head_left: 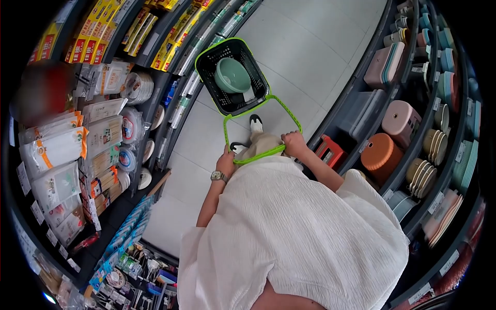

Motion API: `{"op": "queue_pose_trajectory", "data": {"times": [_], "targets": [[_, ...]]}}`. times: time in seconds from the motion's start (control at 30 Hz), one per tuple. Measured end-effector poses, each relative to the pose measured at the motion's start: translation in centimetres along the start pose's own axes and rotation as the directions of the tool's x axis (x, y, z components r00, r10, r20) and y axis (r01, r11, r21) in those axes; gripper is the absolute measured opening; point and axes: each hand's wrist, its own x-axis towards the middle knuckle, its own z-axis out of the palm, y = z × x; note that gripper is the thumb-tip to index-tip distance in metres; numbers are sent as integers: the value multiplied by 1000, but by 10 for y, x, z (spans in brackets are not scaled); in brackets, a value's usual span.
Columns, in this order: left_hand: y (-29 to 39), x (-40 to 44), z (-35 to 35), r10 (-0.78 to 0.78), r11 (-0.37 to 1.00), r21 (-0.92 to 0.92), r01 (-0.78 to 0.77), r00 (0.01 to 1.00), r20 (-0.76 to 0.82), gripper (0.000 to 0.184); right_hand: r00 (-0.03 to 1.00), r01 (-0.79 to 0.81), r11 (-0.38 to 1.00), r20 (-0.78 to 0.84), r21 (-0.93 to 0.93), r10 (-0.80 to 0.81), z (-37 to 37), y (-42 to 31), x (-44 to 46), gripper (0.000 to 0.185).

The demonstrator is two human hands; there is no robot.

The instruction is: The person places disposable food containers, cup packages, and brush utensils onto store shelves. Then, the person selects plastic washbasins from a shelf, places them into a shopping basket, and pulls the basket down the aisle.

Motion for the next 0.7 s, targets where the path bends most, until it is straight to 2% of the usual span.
{"op": "queue_pose_trajectory", "data": {"times": [0.13, 0.43, 0.53, 0.7], "targets": [[-4, 1, -9, 40, 999, -9, -39, 999, 5, 11, 1000, 7, 999, -26, 40, -6, 9, 2, 2, 16], [-28, 3, -18, 100, 994, -47, -97, 993, 67, 15, 998, -61, 998, -17, -16, 61, 12, -21, -3, 15], [-40, 0, -26, 160, 987, -26, -159, 983, 85, 16, 994, -67, 998, -89, 18, 68, 18, -34, -6, 15], [-73, -2, -34, 225, 973, -11, -230, 938, 262, 20, 979, -166, 986, -115, 22, 167, 27, -71, -16, 12]]}}
